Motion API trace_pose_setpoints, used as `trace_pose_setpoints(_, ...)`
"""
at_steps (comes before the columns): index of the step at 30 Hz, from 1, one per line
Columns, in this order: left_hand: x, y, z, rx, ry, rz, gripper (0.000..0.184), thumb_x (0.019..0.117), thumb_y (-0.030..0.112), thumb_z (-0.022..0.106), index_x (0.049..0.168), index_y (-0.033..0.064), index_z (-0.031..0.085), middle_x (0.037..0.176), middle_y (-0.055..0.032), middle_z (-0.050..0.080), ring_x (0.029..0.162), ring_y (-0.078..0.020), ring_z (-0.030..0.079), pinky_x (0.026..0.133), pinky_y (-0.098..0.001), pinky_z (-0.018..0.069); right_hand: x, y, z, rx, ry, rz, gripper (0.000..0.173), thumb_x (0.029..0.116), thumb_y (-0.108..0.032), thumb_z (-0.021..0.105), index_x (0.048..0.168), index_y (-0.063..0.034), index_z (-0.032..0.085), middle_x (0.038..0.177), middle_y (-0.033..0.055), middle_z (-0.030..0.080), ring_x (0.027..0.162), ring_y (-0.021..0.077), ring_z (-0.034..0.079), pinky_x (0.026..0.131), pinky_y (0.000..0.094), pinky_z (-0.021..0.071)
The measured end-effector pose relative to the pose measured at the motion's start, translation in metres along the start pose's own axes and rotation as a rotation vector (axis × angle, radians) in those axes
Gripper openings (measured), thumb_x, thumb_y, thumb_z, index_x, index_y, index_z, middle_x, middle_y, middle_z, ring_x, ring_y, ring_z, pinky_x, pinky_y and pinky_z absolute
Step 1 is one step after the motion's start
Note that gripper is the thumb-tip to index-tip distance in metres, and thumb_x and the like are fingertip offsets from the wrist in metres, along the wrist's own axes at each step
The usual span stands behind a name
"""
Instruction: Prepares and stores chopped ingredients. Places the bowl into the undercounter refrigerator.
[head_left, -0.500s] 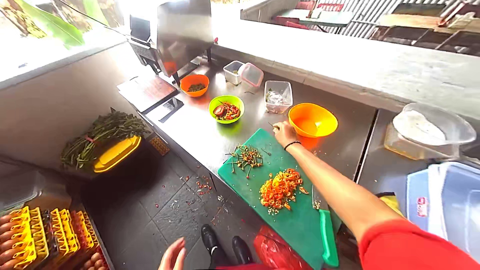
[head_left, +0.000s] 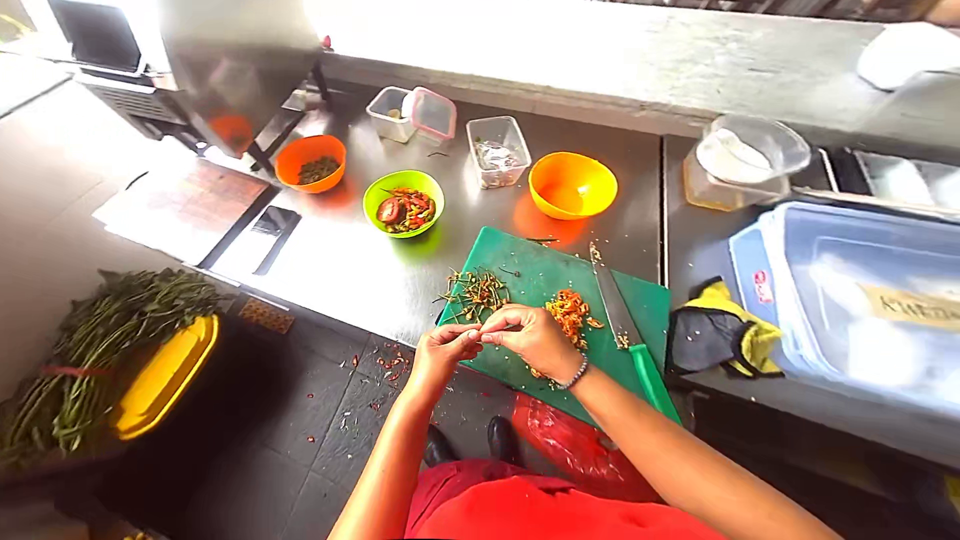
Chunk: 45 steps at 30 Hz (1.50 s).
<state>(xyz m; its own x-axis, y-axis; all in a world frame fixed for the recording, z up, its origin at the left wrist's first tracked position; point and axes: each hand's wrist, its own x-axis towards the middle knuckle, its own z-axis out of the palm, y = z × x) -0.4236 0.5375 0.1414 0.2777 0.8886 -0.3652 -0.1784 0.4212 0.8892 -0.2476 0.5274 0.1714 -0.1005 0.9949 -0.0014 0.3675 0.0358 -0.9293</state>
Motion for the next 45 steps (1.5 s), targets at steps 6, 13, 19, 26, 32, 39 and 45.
trace_pose_setpoints(6, 0.009, -0.013, -0.017, -0.028, 0.064, 0.006, 0.011, 0.0989, -0.003, 0.061, 0.105, -0.0003, 0.070, 0.093, -0.0050, 0.075, 0.081, -0.0115, 0.072, 0.080, -0.0279, 0.0599, 0.028, 0.013, -0.013, -0.302, 0.084, 0.152, 0.020, 0.1010, -0.006, 0.064, 0.116, 0.0030, 0.075, 0.113, 0.0210, 0.073, 0.100, 0.0314, 0.072, 0.093, 0.0465, 0.0563)
trace_pose_setpoints(13, -0.010, -0.029, -0.050, 0.164, 0.111, 0.052, 0.023, 0.0936, -0.002, 0.066, 0.116, 0.0000, 0.073, 0.113, -0.0091, 0.071, 0.095, -0.0142, 0.068, 0.087, -0.0306, 0.0566, 0.009, 0.026, -0.092, -0.479, 0.314, 0.318, 0.015, 0.0991, -0.006, 0.068, 0.109, 0.0044, 0.073, 0.115, 0.0253, 0.068, 0.105, 0.0397, 0.067, 0.095, 0.0578, 0.0522)
trace_pose_setpoints(19, -0.034, -0.050, -0.058, 0.117, 0.184, 0.010, 0.022, 0.0925, -0.007, 0.064, 0.113, -0.0059, 0.071, 0.110, -0.0118, 0.072, 0.097, -0.0138, 0.069, 0.089, -0.0283, 0.0571, 0.005, 0.042, -0.109, -0.188, 0.452, 0.366, 0.015, 0.0965, -0.004, 0.070, 0.108, 0.0065, 0.072, 0.101, 0.0208, 0.073, 0.089, 0.0271, 0.071, 0.088, 0.0453, 0.0578)
trace_pose_setpoints(26, -0.032, -0.039, -0.034, 0.126, 0.131, 0.075, 0.020, 0.0914, -0.007, 0.065, 0.111, -0.0051, 0.072, 0.111, -0.0115, 0.071, 0.095, -0.0133, 0.068, 0.087, -0.0270, 0.0573, 0.064, 0.007, -0.079, -0.418, 0.183, 0.359, 0.020, 0.0985, -0.014, 0.070, 0.104, 0.0042, 0.074, 0.102, 0.0214, 0.073, 0.100, 0.0356, 0.070, 0.095, 0.0547, 0.0523)
trace_pose_setpoints(32, -0.039, -0.042, -0.029, 0.143, 0.147, 0.137, 0.023, 0.0880, -0.009, 0.067, 0.110, -0.0044, 0.073, 0.116, -0.0136, 0.068, 0.098, -0.0142, 0.068, 0.087, -0.0264, 0.0582, 0.062, 0.016, -0.092, -0.309, -0.044, 0.297, 0.046, 0.1058, 0.000, 0.051, 0.152, -0.0014, 0.047, 0.153, 0.0205, 0.051, 0.135, 0.0340, 0.056, 0.113, 0.0469, 0.0447)
trace_pose_setpoints(39, -0.059, -0.068, -0.053, 0.204, 0.172, 0.119, 0.025, 0.0926, 0.000, 0.068, 0.117, -0.0053, 0.069, 0.104, -0.0099, 0.075, 0.091, -0.0121, 0.072, 0.086, -0.0278, 0.0598, -0.063, 0.063, -0.147, -0.623, 0.139, 0.686, 0.061, 0.0910, -0.029, 0.081, 0.130, 0.0114, 0.057, 0.123, 0.0335, 0.062, 0.117, 0.0479, 0.061, 0.101, 0.0647, 0.0474)
trace_pose_setpoints(45, -0.055, -0.063, -0.049, 0.343, 0.147, 0.117, 0.021, 0.0910, -0.002, 0.072, 0.112, -0.0012, 0.073, 0.104, -0.0083, 0.075, 0.091, -0.0107, 0.072, 0.085, -0.0273, 0.0590, -0.104, 0.087, -0.135, -0.457, 0.207, 0.920, 0.053, 0.0896, -0.009, 0.078, 0.134, 0.0086, 0.056, 0.122, 0.0307, 0.064, 0.113, 0.0440, 0.064, 0.099, 0.0595, 0.0489)
